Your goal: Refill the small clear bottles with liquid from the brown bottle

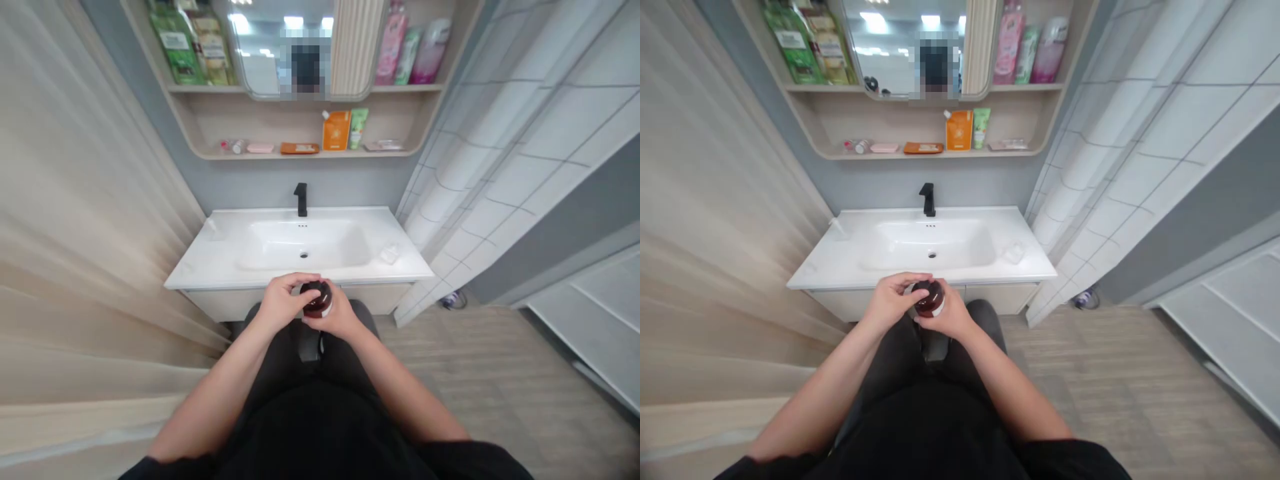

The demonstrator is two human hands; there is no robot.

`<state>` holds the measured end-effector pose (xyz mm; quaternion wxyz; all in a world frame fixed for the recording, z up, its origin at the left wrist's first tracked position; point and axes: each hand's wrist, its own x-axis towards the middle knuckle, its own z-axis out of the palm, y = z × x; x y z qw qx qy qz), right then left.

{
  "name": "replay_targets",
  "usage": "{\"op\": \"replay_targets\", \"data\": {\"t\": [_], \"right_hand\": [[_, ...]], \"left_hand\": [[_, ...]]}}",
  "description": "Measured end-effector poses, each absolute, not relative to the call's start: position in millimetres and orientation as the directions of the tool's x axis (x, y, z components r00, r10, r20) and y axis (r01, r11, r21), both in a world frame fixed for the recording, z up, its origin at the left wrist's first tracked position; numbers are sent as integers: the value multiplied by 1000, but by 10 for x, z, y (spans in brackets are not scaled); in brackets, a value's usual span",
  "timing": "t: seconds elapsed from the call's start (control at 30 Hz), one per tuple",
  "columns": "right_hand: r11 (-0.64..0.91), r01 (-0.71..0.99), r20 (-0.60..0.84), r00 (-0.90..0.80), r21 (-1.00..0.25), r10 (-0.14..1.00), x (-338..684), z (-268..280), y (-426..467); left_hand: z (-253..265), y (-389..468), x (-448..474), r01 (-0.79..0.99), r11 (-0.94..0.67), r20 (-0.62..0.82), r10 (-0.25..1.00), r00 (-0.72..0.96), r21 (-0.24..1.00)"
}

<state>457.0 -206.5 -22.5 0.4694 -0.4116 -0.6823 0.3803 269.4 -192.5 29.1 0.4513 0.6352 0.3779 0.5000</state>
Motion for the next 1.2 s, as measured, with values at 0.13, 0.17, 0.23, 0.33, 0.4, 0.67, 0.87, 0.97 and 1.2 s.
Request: {"op": "replay_targets", "data": {"t": [0.13,0.17,0.23,0.33,0.4,0.67,0.87,0.97,1.2], "right_hand": [[384,264,340,-198,-885,919,4517,-124,-2152],[393,259,347,-206,-883,915,4511,-106,-2169],[403,233,356,-218,-885,909,4512,-80,-2197],[387,220,345,-206,-895,915,4529,-66,-2221],[376,231,332,-207,-897,920,4529,-71,-2233],[412,227,349,-271,-883,897,4492,-121,-2279],[390,227,334,-247,-893,910,4530,-187,-2256],[379,233,322,-250,-895,913,4504,-240,-2250],[381,267,322,-241,-885,916,4558,-268,-2229]], "left_hand": [[349,-2009,2754,44,-352,345,930,125,935],[368,-2038,2746,15,-364,356,918,174,931],[392,-2091,2706,-83,-359,368,884,290,930],[373,-2118,2636,-165,-340,376,877,300,926],[351,-2105,2626,-116,-366,383,899,213,923],[452,-2195,2607,-34,-425,402,824,399,905],[299,-2159,2529,18,-408,395,893,217,913],[288,-2136,2565,113,-419,412,908,78,901],[370,-1939,2170,-1,-329,326,936,-133,944]]}}
